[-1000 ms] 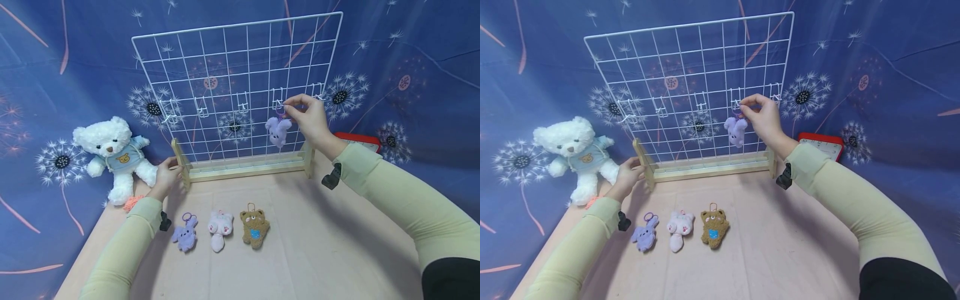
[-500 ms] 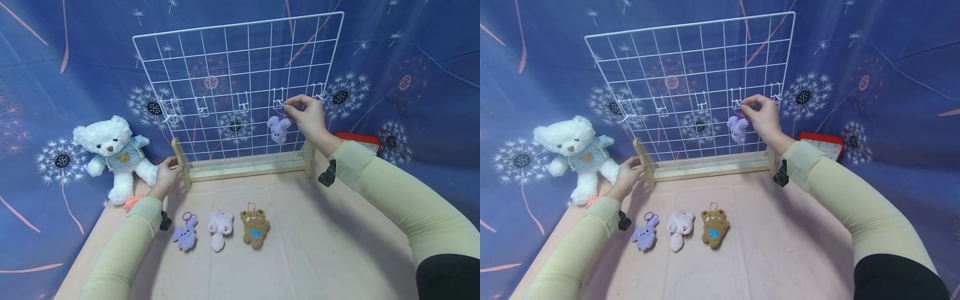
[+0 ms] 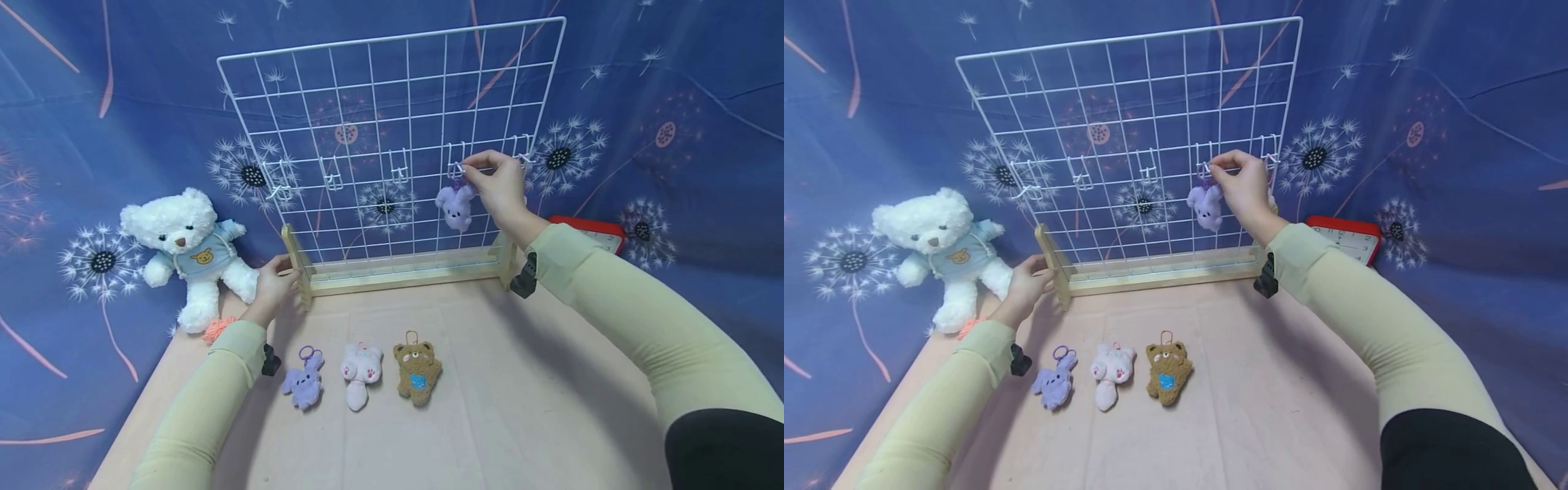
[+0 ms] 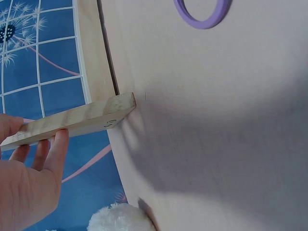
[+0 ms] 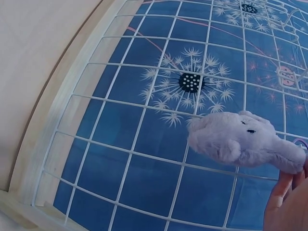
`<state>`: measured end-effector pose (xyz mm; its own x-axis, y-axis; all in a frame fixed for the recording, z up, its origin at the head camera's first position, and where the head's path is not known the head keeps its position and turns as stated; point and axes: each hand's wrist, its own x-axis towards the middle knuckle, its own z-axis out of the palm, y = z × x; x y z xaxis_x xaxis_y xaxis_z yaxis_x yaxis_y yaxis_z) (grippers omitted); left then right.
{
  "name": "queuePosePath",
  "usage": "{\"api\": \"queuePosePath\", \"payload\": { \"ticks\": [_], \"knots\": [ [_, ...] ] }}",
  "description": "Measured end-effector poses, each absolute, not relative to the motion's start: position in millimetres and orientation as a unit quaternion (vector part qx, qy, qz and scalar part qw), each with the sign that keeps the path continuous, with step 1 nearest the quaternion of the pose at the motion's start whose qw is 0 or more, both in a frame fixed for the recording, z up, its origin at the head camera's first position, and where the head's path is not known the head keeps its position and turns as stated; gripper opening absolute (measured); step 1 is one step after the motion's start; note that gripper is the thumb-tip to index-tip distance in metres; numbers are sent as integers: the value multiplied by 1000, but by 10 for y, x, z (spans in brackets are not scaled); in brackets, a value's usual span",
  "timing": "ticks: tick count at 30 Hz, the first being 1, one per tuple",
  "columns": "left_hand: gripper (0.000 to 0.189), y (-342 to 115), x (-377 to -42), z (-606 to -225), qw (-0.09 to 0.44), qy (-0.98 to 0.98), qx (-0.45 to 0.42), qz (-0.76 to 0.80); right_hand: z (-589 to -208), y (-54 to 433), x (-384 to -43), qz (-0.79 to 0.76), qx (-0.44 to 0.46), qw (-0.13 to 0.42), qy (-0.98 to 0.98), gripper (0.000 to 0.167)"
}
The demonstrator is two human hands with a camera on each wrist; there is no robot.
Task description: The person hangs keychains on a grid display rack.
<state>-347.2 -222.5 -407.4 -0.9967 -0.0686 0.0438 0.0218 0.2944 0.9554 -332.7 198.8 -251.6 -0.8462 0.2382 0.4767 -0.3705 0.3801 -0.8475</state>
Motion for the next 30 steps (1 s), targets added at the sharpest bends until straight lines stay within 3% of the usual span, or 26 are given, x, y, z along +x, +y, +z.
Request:
{"api": "queuePosePath", "payload": {
  "ticks": [18,30],
  "knots": [
    [53,-2218,-3488,-4081,35,-800,15,-599,-2606,2011,-3368,540,41,310,-782,14],
    [52,-2227,-3471,-4094,42,-800,14,-599,-2722,2065,-3222,554,99,318,-763,14]
  ]
}}
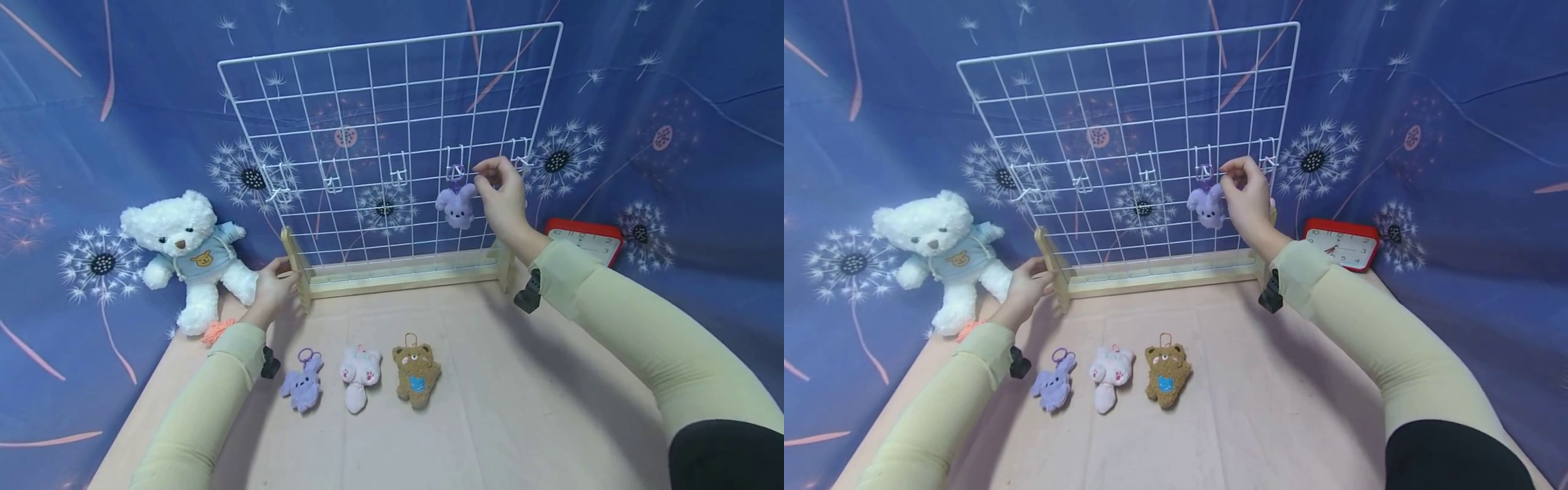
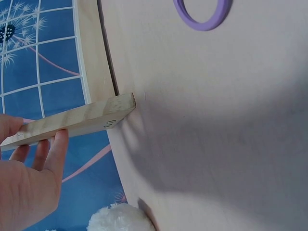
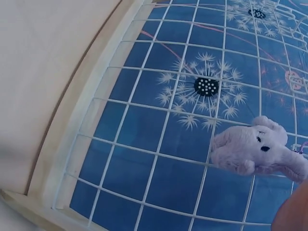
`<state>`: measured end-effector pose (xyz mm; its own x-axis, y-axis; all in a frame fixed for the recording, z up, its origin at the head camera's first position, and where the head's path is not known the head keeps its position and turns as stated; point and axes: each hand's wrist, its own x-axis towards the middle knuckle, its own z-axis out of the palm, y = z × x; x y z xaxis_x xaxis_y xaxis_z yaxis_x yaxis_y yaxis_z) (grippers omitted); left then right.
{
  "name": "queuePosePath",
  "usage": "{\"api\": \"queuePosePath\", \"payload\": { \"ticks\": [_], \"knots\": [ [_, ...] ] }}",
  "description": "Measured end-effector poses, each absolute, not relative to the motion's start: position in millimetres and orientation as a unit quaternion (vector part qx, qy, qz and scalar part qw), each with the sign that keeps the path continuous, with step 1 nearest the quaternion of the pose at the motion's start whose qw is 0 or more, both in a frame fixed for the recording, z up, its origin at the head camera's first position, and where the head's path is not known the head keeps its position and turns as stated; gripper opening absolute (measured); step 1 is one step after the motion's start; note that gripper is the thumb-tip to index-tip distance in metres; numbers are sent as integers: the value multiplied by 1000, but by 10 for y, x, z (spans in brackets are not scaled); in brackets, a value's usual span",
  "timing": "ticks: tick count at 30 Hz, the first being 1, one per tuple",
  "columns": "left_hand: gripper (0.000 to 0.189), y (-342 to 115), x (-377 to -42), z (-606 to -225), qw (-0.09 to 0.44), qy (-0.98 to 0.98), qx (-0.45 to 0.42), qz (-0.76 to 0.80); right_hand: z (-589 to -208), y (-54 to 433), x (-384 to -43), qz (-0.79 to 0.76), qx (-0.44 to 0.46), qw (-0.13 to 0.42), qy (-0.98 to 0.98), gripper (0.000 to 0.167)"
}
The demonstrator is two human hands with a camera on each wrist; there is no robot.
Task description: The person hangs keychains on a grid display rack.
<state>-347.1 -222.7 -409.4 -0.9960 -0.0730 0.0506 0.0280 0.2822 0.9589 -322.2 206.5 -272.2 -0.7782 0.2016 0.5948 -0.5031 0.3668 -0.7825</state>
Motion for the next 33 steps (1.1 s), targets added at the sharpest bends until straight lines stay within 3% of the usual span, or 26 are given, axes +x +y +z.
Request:
{"api": "queuePosePath", "payload": {
  "ticks": [14,23,33],
  "knots": [
    [52,-2216,-3461,-4092,44,-800,15,-599,-2888,1984,-2876,602,105,285,-738,18],
    [53,-2207,-3462,-4086,38,-796,15,-604,-3232,2002,-2877,617,144,195,-749,21],
    [53,-2229,-3456,-4090,41,-800,6,-598,-3612,1748,-2757,527,144,93,-833,20]
  ]
}}
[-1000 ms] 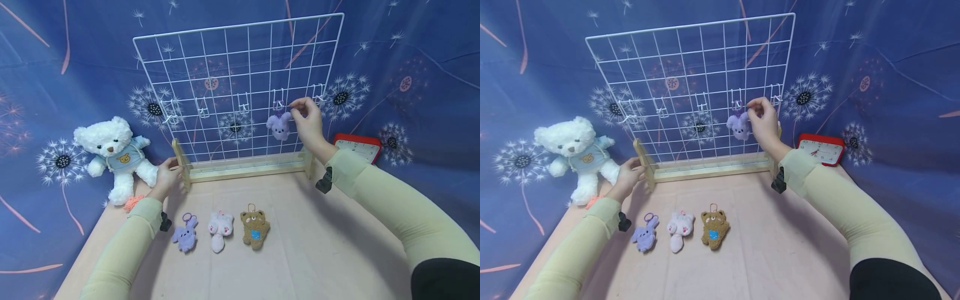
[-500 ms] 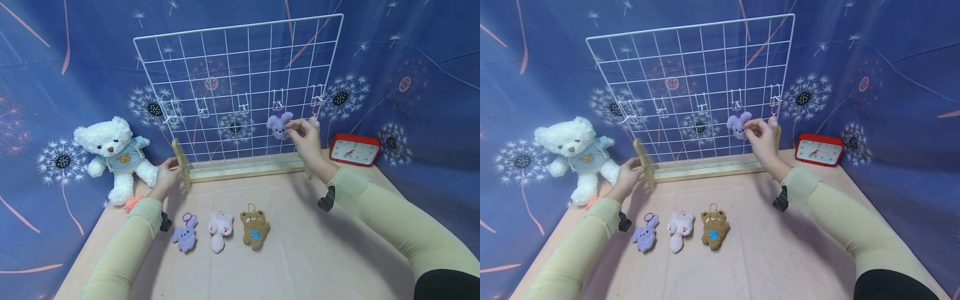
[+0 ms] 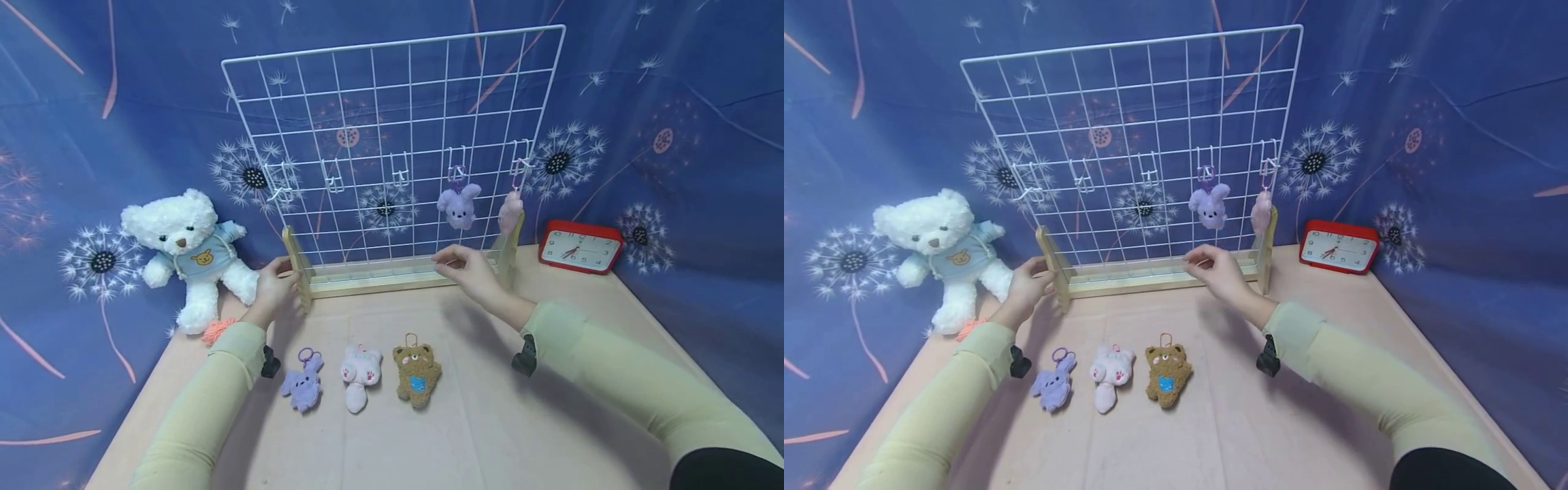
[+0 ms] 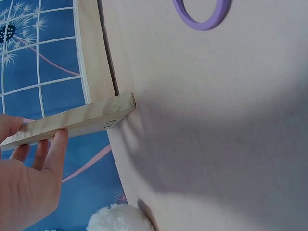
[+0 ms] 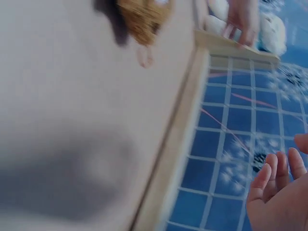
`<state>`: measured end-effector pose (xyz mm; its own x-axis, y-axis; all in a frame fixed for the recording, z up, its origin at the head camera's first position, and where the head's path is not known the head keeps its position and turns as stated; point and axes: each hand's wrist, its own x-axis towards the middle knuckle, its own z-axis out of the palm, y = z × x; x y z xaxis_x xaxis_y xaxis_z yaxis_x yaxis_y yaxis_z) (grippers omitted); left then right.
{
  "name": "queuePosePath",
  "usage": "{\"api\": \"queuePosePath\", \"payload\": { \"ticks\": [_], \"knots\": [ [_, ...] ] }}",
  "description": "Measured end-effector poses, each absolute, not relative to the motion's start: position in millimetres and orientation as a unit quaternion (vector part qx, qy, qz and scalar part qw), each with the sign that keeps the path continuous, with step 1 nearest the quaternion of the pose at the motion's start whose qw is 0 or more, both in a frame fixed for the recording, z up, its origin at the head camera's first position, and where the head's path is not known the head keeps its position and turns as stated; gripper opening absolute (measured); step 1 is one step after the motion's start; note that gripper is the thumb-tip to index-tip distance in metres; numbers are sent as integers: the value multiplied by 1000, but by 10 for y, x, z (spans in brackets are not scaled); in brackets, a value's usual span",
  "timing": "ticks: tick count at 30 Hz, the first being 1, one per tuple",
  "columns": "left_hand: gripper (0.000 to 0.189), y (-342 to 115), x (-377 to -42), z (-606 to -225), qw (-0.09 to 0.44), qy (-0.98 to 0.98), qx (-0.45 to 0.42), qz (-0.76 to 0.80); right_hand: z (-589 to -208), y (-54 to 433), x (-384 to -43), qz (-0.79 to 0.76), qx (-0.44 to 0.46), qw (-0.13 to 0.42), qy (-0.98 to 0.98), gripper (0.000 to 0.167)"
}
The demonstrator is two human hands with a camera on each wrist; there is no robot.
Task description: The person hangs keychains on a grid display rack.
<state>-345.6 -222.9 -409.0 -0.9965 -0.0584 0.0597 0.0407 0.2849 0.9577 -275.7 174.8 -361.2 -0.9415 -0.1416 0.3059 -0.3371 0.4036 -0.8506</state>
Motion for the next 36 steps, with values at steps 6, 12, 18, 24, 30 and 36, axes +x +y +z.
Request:
{"api": "queuePosePath", "payload": {
  "ticks": [6,12,18,24,30,36],
  "knots": [
    [53,-2232,-3455,-4082,43,-803,6,-595,-3907,1621,-2740,501,159,41,-850,15],
    [54,-2224,-3456,-4071,41,-802,6,-596,-4086,1544,-2686,533,180,-40,-826,15],
    [54,-2222,-3454,-4067,38,-799,6,-600,-4243,1487,-2667,494,184,-82,-845,16],
    [53,-2223,-3447,-4066,41,-802,9,-596,-4360,1428,-2662,482,167,-123,-851,15],
    [52,-2213,-3435,-4059,42,-801,9,-597,-4430,1369,-2693,457,166,-117,-866,11],
    [51,-2208,-3432,-4065,47,-805,7,-592,-4487,1336,-2733,450,173,-120,-868,10]
  ]
}}
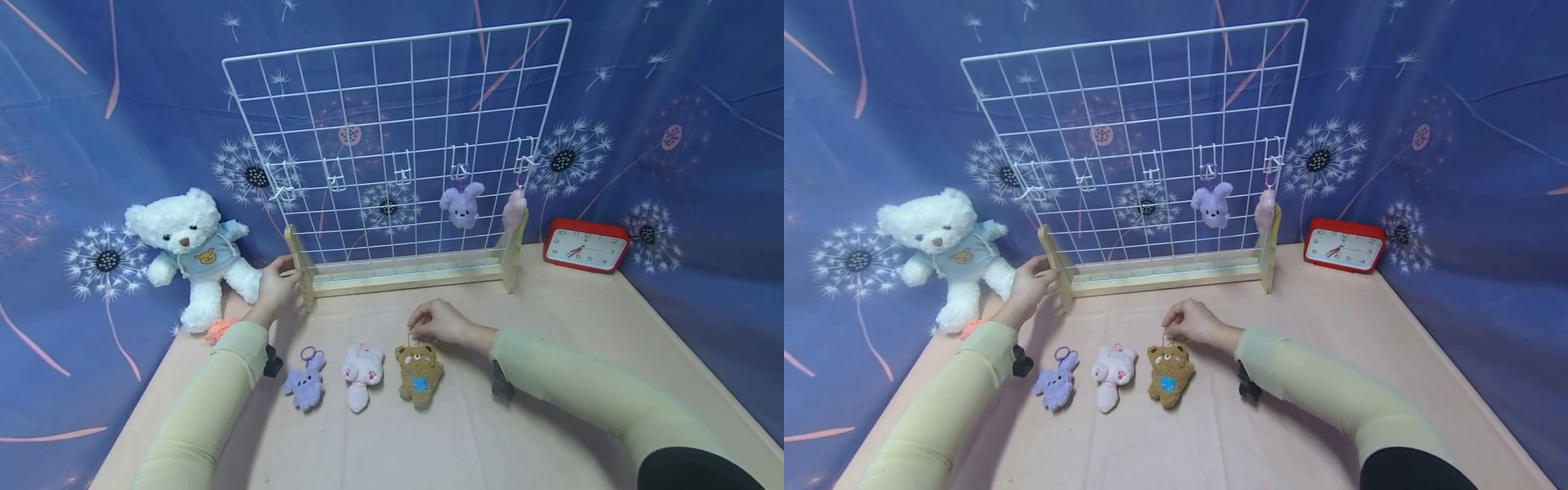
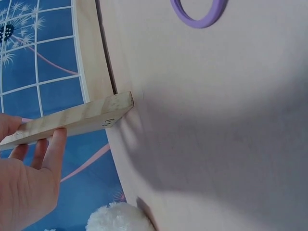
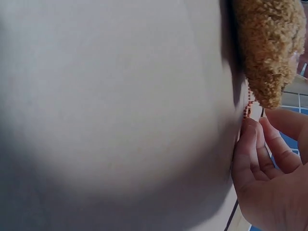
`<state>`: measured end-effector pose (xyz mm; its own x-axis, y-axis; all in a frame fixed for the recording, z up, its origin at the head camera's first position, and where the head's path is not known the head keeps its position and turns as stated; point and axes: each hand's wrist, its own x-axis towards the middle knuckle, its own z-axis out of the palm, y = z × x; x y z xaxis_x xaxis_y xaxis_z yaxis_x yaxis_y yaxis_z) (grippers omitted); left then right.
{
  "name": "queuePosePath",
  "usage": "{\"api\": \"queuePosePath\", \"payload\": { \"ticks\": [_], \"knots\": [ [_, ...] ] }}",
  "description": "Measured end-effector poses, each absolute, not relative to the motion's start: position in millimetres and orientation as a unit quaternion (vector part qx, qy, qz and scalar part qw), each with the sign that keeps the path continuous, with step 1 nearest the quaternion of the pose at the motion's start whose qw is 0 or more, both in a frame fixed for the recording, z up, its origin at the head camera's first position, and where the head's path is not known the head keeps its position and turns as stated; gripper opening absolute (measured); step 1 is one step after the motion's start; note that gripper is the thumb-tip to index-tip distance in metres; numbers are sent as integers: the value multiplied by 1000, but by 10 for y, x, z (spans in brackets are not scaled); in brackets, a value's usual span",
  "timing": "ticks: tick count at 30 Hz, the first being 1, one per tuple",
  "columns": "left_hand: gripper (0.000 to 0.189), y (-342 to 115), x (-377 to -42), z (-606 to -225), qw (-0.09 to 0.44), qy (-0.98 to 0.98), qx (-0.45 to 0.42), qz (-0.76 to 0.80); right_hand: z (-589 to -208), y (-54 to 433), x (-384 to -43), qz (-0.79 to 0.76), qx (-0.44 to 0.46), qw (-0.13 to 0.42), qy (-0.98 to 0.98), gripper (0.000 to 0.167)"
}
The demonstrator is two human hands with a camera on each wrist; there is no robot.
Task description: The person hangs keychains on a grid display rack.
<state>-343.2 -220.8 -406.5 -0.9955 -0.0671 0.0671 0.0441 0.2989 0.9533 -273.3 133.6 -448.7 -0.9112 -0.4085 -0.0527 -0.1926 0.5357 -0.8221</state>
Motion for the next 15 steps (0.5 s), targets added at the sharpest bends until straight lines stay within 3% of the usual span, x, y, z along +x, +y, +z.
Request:
{"api": "queuePosePath", "payload": {
  "ticks": [15],
  "knots": [
    [53,-2212,-3453,-4071,42,-804,11,-593,-4567,1294,-2734,-391,-183,87,898,10]
  ]
}}
